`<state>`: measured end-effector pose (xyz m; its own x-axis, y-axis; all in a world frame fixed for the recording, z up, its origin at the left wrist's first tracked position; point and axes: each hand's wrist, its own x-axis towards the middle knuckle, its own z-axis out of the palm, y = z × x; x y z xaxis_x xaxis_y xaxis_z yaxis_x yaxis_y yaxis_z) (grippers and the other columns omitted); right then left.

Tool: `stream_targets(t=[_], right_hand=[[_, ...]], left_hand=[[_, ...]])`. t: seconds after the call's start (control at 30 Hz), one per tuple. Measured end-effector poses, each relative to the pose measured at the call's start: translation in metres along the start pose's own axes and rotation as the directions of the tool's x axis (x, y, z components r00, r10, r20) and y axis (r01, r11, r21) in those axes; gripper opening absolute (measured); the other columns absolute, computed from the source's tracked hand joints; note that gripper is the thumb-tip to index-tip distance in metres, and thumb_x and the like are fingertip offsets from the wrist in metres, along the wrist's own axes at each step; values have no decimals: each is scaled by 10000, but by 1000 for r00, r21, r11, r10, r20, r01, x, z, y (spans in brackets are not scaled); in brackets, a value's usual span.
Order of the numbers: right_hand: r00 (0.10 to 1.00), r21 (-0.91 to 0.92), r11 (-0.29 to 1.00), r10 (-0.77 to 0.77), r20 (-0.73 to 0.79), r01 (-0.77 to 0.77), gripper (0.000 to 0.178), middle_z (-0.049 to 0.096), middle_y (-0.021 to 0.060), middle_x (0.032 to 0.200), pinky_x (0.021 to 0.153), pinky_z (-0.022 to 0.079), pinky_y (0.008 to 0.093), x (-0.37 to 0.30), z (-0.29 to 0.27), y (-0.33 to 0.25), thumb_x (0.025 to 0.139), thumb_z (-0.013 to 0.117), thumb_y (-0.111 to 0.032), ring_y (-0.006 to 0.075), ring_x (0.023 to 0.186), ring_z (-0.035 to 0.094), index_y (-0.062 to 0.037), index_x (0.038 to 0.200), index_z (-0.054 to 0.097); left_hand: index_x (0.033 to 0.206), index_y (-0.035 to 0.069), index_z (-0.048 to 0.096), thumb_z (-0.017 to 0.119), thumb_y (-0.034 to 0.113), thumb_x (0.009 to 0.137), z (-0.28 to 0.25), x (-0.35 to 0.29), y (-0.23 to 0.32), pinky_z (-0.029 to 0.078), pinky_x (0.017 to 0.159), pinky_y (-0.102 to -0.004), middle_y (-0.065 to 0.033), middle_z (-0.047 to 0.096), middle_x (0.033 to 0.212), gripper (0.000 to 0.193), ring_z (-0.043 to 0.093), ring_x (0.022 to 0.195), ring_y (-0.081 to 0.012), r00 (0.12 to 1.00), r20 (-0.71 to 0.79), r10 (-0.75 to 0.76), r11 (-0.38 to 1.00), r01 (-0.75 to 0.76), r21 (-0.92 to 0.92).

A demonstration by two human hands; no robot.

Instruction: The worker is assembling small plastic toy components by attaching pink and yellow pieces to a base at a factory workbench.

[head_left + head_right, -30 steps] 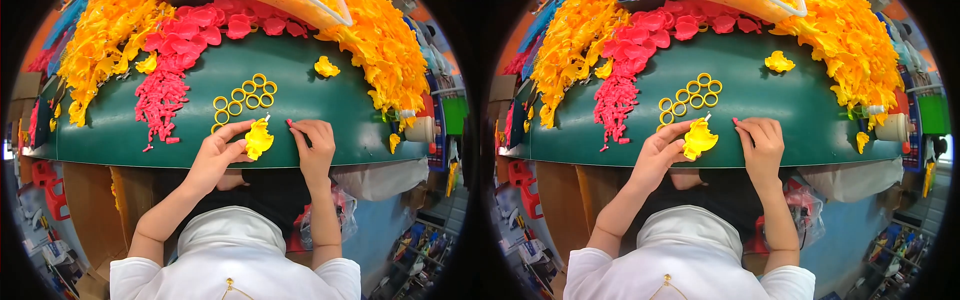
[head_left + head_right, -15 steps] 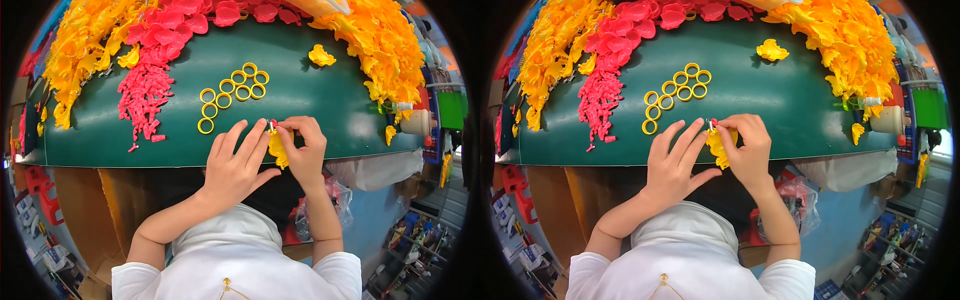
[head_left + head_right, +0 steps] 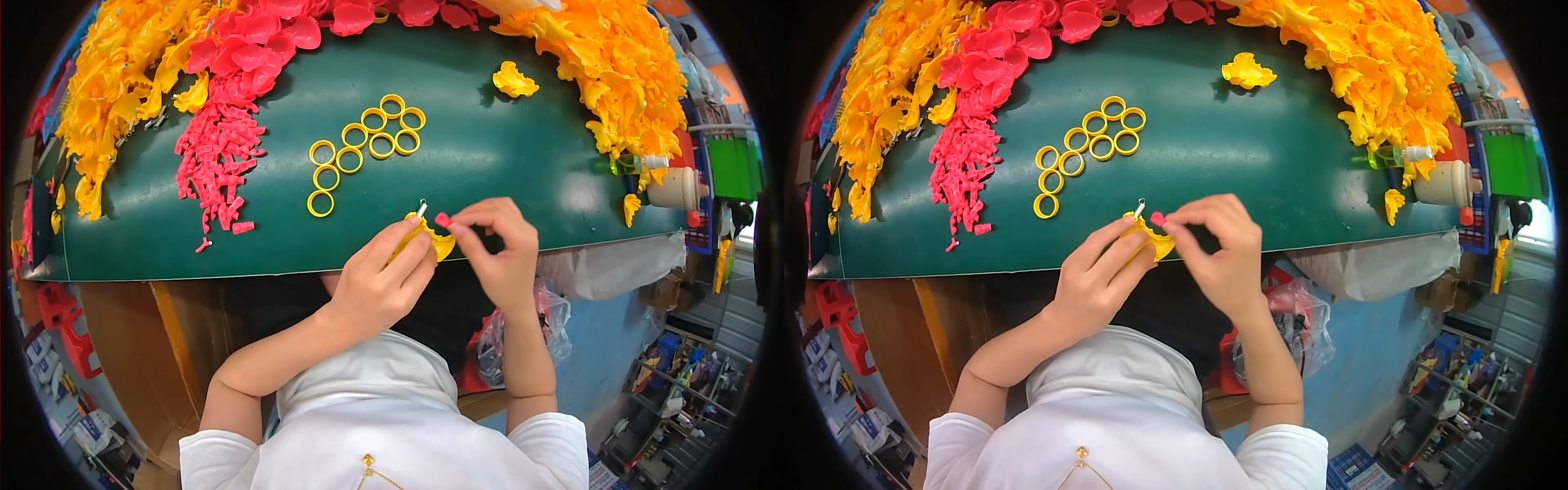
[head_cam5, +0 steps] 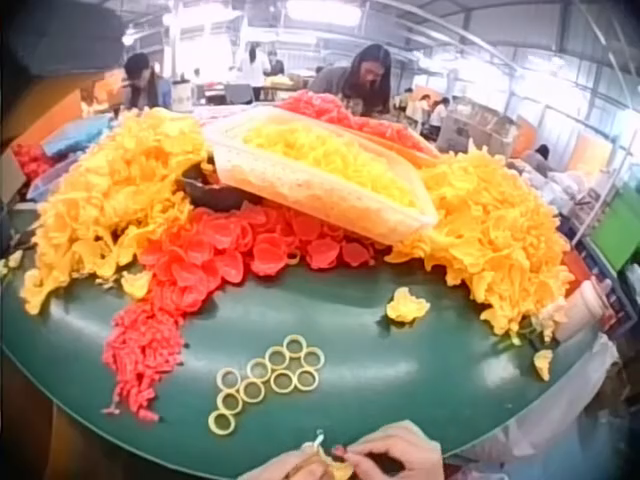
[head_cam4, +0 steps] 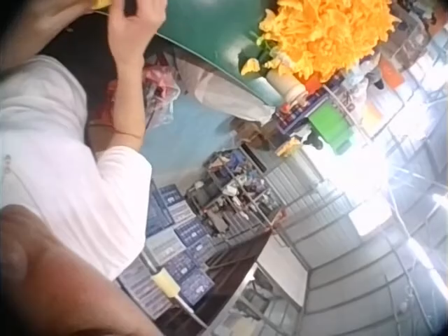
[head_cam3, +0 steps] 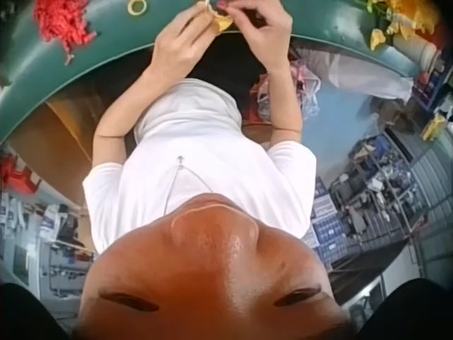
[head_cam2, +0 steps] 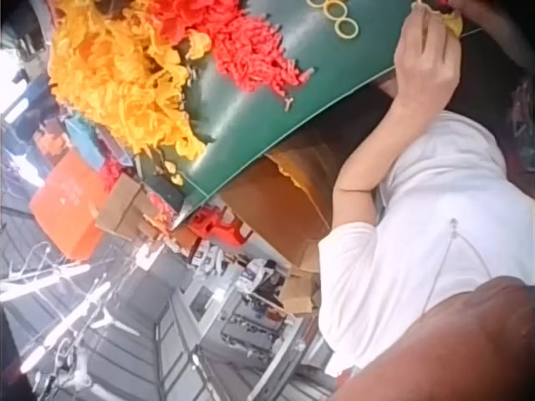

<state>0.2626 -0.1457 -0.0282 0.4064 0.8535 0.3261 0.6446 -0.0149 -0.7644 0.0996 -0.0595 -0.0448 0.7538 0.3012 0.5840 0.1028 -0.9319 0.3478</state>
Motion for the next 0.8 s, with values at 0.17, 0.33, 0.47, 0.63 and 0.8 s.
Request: stream_targets(t=[0.17, 0.33, 0.47, 0.63, 0.8], right_hand=[[999, -88, 995, -41, -29, 38, 126, 668, 67, 789, 668, 465, 314, -11, 12, -7, 697, 737, 5, 221, 751, 598, -35, 803, 680], [986, -252, 954, -170, 0, 164, 150, 681, 66, 913, 762, 482, 352, -12, 12, -7, 718, 720, -5, 266, 914, 587, -37, 861, 690], [990, -169, 979, -97, 100, 113, 196, 660, 69, 1064, 912, 438, 389, -24, 4, -7, 782, 684, -65, 308, 1111, 512, -35, 975, 697], [971, -96, 988, -96, 221, 119, 171, 659, 76, 1030, 887, 453, 360, 9, -21, -2, 822, 654, -74, 284, 1068, 551, -32, 982, 694], [949, -462, 878, -242, -204, 124, 204, 671, 101, 1006, 845, 470, 353, 107, -52, 48, 851, 611, -40, 276, 960, 603, -58, 1037, 694]], left_hand=[[881, -2, 692, 725, 36, 647, 6, 0, -1, 568, 741, -327, -74, 615, 868, 239, 633, 947, -278, 999, -39, 19, 1000, -18, 18], [893, -5, 694, 724, 30, 647, 3, 3, -1, 569, 710, -321, -65, 588, 822, 251, 634, 926, -277, 999, -28, 36, 999, -35, 30], [901, 5, 697, 720, 38, 652, 0, 3, -2, 566, 702, -324, -64, 572, 798, 252, 632, 934, -284, 999, -2, 46, 999, -46, 4], [939, 45, 697, 718, 99, 629, -6, -1, -10, 513, 788, -361, -39, 593, 840, 315, 592, 1005, -271, 992, 67, 109, 993, -111, 35], [944, 121, 659, 691, 148, 690, -32, -12, -8, 352, 844, -381, 8, 620, 963, 258, 519, 987, -192, 994, 103, 31, 949, -62, 309]])
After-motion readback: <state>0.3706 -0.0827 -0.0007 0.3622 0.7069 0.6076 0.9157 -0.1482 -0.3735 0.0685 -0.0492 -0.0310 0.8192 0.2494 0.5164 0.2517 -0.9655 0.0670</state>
